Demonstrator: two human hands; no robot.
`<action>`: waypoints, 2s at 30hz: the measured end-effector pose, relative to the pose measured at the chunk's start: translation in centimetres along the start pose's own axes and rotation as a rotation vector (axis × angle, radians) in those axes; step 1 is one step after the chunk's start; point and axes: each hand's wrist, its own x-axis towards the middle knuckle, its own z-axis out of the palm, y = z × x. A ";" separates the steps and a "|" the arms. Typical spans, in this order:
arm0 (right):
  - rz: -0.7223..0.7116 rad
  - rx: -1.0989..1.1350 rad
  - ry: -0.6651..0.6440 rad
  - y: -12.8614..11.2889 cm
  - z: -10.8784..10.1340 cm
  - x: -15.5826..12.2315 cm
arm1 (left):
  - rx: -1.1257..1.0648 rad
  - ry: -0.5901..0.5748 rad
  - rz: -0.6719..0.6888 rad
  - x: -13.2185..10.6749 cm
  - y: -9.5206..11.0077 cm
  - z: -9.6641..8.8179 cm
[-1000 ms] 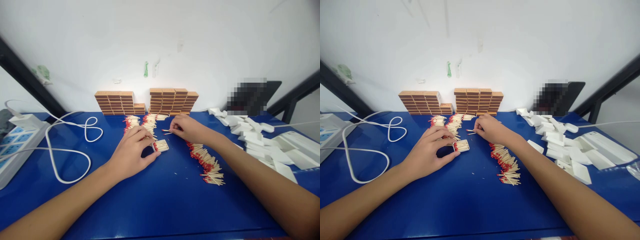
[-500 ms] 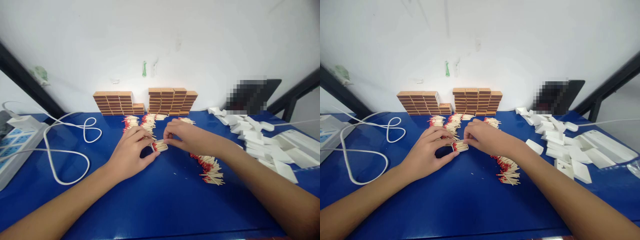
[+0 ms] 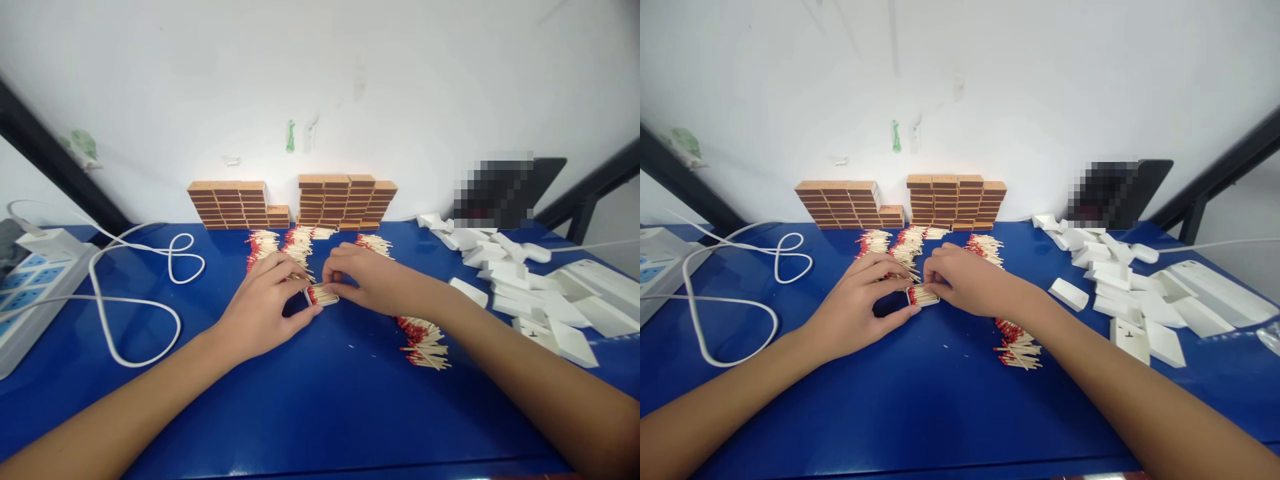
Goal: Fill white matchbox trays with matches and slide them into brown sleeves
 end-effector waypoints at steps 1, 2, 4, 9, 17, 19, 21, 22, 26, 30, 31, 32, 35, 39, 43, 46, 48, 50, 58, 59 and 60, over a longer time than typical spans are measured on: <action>0.003 0.010 0.002 0.0 0.0 0.0 | -0.001 -0.003 -0.002 0.0 0.0 0.0; 0.008 0.017 0.006 0.0 0.0 0.0 | -0.002 -0.005 -0.003 0.0 0.0 0.0; 0.014 0.022 0.015 0.1 0.0 0.0 | -0.004 -0.009 -0.004 -0.1 0.0 0.1; 0.016 0.031 0.008 0.2 0.3 0.0 | -0.005 -0.020 -0.005 -0.1 0.1 0.1; 0.057 0.079 0.038 -0.1 1.2 0.4 | -0.010 -0.035 -0.008 -0.2 0.1 0.1; 0.050 0.092 0.026 -0.1 1.4 0.4 | -0.012 -0.039 -0.010 -0.2 0.1 0.2; 0.031 0.105 0.026 0.0 1.4 0.4 | -0.015 -0.045 -0.015 -0.2 0.0 0.2; 0.017 0.108 0.030 0.0 1.3 0.3 | -0.016 -0.049 -0.017 -0.2 0.0 0.2; -0.041 0.125 -0.005 -0.1 0.8 0.1 | -0.012 -0.059 -0.016 -0.3 0.0 0.2; 0.005 0.103 0.016 -0.2 0.7 0.0 | -0.006 -0.065 -0.020 -0.3 0.0 0.2; 0.019 0.090 0.026 -0.1 0.8 0.1 | -0.005 -0.065 -0.019 -0.3 0.0 0.1; 0.028 0.078 0.026 -0.1 0.8 0.1 | -0.004 -0.065 -0.018 -0.3 0.0 0.1; 0.044 0.038 0.008 0.1 0.7 0.1 | 0.002 -0.059 -0.015 -0.3 0.0 0.2; 0.056 0.026 -0.006 0.2 0.1 -0.1 | -0.011 -0.052 -0.022 -0.3 0.1 0.2; 0.090 0.058 -0.070 0.0 -0.5 -0.2 | -0.017 -0.050 -0.025 -0.2 0.1 0.1; 0.102 0.065 -0.101 -0.1 -0.6 -0.3 | -0.012 -0.055 -0.019 -0.2 0.1 0.1; 0.092 0.067 -0.085 0.0 -0.6 -0.3 | -0.007 -0.053 -0.015 -0.2 0.1 0.2; 0.083 0.072 -0.067 0.0 -0.6 -0.3 | -0.004 -0.048 -0.013 -0.3 0.1 0.2; 0.106 0.091 -0.082 -0.1 -0.6 -0.3 | -0.007 -0.055 -0.012 -0.3 0.1 0.2; 0.114 0.093 -0.073 -0.1 -0.6 -0.3 | -0.007 -0.053 -0.011 -0.3 0.1 0.2; 0.121 0.092 -0.067 -0.2 -0.6 -0.3 | -0.009 -0.050 -0.011 -0.3 0.1 0.2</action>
